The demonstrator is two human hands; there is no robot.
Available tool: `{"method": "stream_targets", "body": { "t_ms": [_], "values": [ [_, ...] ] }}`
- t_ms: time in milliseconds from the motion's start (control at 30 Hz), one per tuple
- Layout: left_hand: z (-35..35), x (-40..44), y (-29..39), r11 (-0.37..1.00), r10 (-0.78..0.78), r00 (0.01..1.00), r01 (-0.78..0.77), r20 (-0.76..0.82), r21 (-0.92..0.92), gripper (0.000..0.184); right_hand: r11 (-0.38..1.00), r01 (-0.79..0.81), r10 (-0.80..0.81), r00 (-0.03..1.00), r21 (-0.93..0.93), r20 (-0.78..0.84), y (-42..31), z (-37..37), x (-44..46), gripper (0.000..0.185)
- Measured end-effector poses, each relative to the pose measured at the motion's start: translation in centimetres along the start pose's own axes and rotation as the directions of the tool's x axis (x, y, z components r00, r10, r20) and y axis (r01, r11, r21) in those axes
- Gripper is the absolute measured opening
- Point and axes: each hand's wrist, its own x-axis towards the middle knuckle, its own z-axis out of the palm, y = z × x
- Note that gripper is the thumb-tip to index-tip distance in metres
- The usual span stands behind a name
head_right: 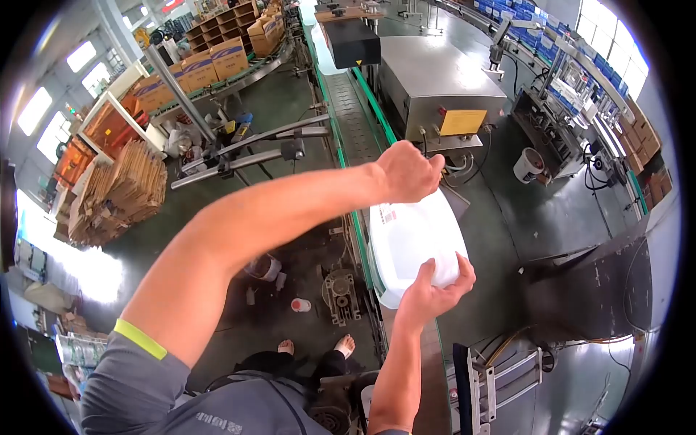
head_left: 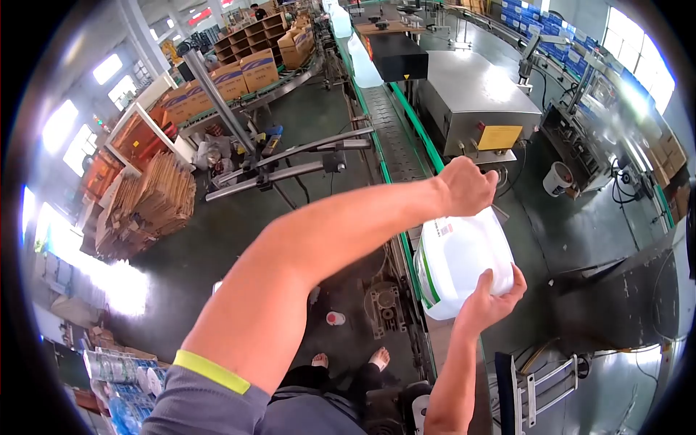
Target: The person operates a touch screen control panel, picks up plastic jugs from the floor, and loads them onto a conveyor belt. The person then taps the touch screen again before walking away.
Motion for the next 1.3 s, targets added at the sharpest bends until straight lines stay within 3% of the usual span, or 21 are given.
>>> {"method": "stream_targets", "body": {
  "t_ms": [67,100,133,200,233,267,333,400,500,600,800,867,933,967,1000,1033,1067,1133,1233,1267,1300],
  "values": [
    [-0.6,0.6,-1.3,0.968,0.25,0.965,-0.249,-0.074,0.02,0.021,0.998,-0.045,0.046,0.999,0.032,-0.011,-0.3,0.6,0.2,0.044],
    [-0.8,0.8,-1.4,0.97,0.234,0.972,-0.236,0.031,0.067,0.027,0.998,-0.045,0.045,0.999,0.033,-0.004,0.0,0.6,0.1,0.044],
    [-0.9,0.8,-1.5,0.971,0.225,0.974,-0.226,0.021,0.075,0.027,0.998,-0.044,0.044,0.999,0.036,0.004,0.2,0.9,0.0,0.044],
    [-1.2,0.3,-1.8,0.98,-0.137,0.988,0.145,0.068,-0.137,0.037,1.0,0.003,-0.003,1.0,-0.026,0.002,0.1,2.2,-0.4,0.043],
    [-3.3,0.3,-1.4,0.955,-0.244,0.944,0.273,0.221,-0.114,0.048,0.995,0.033,-0.034,0.999,-0.096,-0.007,0.0,2.9,-0.6,0.043],
    [-4.0,0.4,-1.2,0.953,-0.252,0.943,0.28,0.216,-0.113,0.048,0.995,0.039,-0.04,0.999,-0.093,-0.001,0.0,3.2,-0.4,0.043],
    [-3.8,1.2,-0.8,0.884,-0.432,0.855,0.465,0.286,-0.056,0.05,0.948,0.155,-0.158,0.987,-0.277,0.011,0.2,3.6,-0.2,0.044],
    [-1.8,2.2,-1.5,0.862,-0.474,0.841,0.503,0.26,-0.057,0.048,0.959,0.185,-0.167,0.981,-0.217,0.099,0.5,3.4,1.1,0.046],
    [-0.1,3.4,-2.2,0.881,-0.448,0.84,0.473,0.305,-0.009,0.036,0.965,0.228,-0.197,0.957,-0.131,0.214,0.8,3.5,2.4,0.049],
    [1.8,3.1,-3.6,0.944,-0.331,0.936,0.33,0.116,0.029,0.021,0.971,0.213,-0.178,0.947,-0.11,0.267,1.0,4.2,3.3,0.051],
    [1.2,3.3,-7.3,0.988,0.055,0.988,-0.075,0.148,0.135,0.016,0.96,0.256,-0.217,0.938,-0.117,0.272,1.7,6.3,4.5,0.045],
    [0.6,3.7,-8.0,0.994,0.033,0.967,-0.059,0.253,0.094,0.021,0.956,0.263,-0.223,0.941,-0.134,0.256,2.1,7.3,4.6,0.045],
    [0.1,2.5,-9.0,0.995,0.026,0.996,-0.034,0.084,0.099,0.031,0.949,0.288,-0.25,0.936,-0.127,0.247,2.1,8.2,4.7,0.045],
    [-0.8,1.8,-8.8,0.967,-0.227,0.956,0.243,0.185,-0.07,0.046,0.951,0.29,-0.252,0.929,-0.108,0.272,2.0,8.9,4.9,0.047],
    [-0.4,0.1,-9.1,0.932,-0.346,0.935,0.352,0.075,-0.091,0.055,0.954,0.284,-0.243,0.922,-0.097,0.302,2.1,9.2,4.9,0.049],
    [-1.5,-2.2,-9.0,0.875,-0.453,0.891,0.451,0.029,-0.178,0.057,0.914,0.389,-0.344,0.893,-0.113,0.292,2.1,9.5,5.3,0.05],
    [-1.8,-5.3,-8.9,0.792,-0.577,0.817,0.563,0.013,-0.238,0.046,0.886,0.432,-0.365,0.874,-0.167,0.322,1.8,9.6,5.8,0.051],
    [0.1,-15.2,-8.5,0.883,-0.463,0.869,0.469,-0.174,-0.011,0.031,0.905,0.383,-0.29,0.873,-0.183,0.393,0.9,10.0,6.1,0.054],
    [2.2,-34.3,-2.5,0.632,-0.702,0.645,0.76,0.303,-0.154,0.026,0.892,0.415,-0.32,0.858,-0.177,0.401,1.2,11.6,6.6,0.055],
    [3.9,-44.0,0.0,0.685,-0.616,0.667,0.717,0.42,-0.133,0.033,0.894,0.414,-0.321,0.859,-0.173,0.398,1.6,12.2,6.7,0.055],
    [1.5,-49.7,3.4,0.538,-0.647,0.378,0.842,0.662,0.045,0.04,0.885,0.435,-0.342,0.849,-0.166,0.404,2.1,12.9,7.0,0.055]
  ]
}}
